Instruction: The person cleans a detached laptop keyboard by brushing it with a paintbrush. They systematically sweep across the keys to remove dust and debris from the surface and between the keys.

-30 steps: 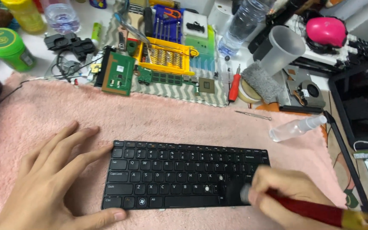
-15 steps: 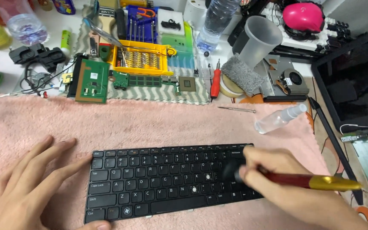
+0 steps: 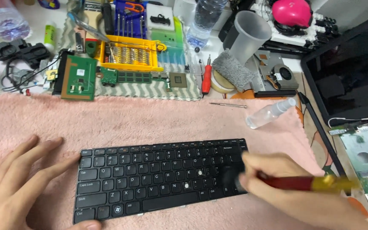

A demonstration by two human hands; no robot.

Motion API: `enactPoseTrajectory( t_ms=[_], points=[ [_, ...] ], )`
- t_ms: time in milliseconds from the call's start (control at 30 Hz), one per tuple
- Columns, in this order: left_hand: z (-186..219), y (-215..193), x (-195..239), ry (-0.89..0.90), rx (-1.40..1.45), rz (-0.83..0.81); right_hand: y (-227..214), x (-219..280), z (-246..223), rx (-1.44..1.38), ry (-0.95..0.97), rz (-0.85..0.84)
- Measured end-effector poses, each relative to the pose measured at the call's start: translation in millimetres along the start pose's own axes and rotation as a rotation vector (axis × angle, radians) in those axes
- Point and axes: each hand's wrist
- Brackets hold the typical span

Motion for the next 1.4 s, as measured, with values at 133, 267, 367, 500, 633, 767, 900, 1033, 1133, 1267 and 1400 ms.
enactPoseTrajectory(
  t_ms=[133,267,367,500,633,767,900,1033,1133,1267,1400],
  points=[
    [7.5,-2.6,-3.6,-0.003,0.005,0.0,0.6,7.1,-10.0,-0.101,0.122,-0.061],
    [4.7,-1.6,-3.4,-0.001,0.006,0.0,-15.9,19.4,-13.2,-0.078,0.214,-0.245],
    [10.2,0.7,-1.6,0.002,0.028,0.057,0.3,-0.8,-5.7,-0.183,0.108,0.105],
    [6.7,-3.2,-1.2,-0.009,0.012,0.013,-21.0,6.0,2.3,-0.046,0.162,-0.333],
    [4.4,2.2,-2.2,0.005,0.065,0.032,-16.6,-0.3,12.5,-0.078,0.064,0.077],
    [-18.6,4.1,6.9,0.03,0.058,-0.054,-25.5,-0.6,29.3,-0.164,-0.244,0.106],
    [-35.3,17.1,19.9,-0.019,0.045,-0.104,-23.1,-6.4,30.8,-0.234,0.171,0.049],
    [-81.1,37.2,33.2,0.161,-0.08,-0.171,-36.0,-26.3,67.7,0.126,-0.035,0.034],
    [-70.4,37.7,28.7,0.165,-0.048,-0.139,-32.2,-36.0,33.3,-0.122,0.081,0.144],
    [-39.0,10.8,6.7,0.201,0.041,-0.091,-12.0,-24.6,-64.7,-0.401,0.181,0.095],
    [-26.7,-3.9,1.0,0.172,0.105,-0.108,18.1,-17.5,-145.4,-0.526,-0.227,-0.032]
  ],
)
Point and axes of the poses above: each hand's wrist, its own x-axis away from the middle knuckle, its own y-axis out of the palm, z = x × y, and after that the axes turned 14 degrees about y, right-handed
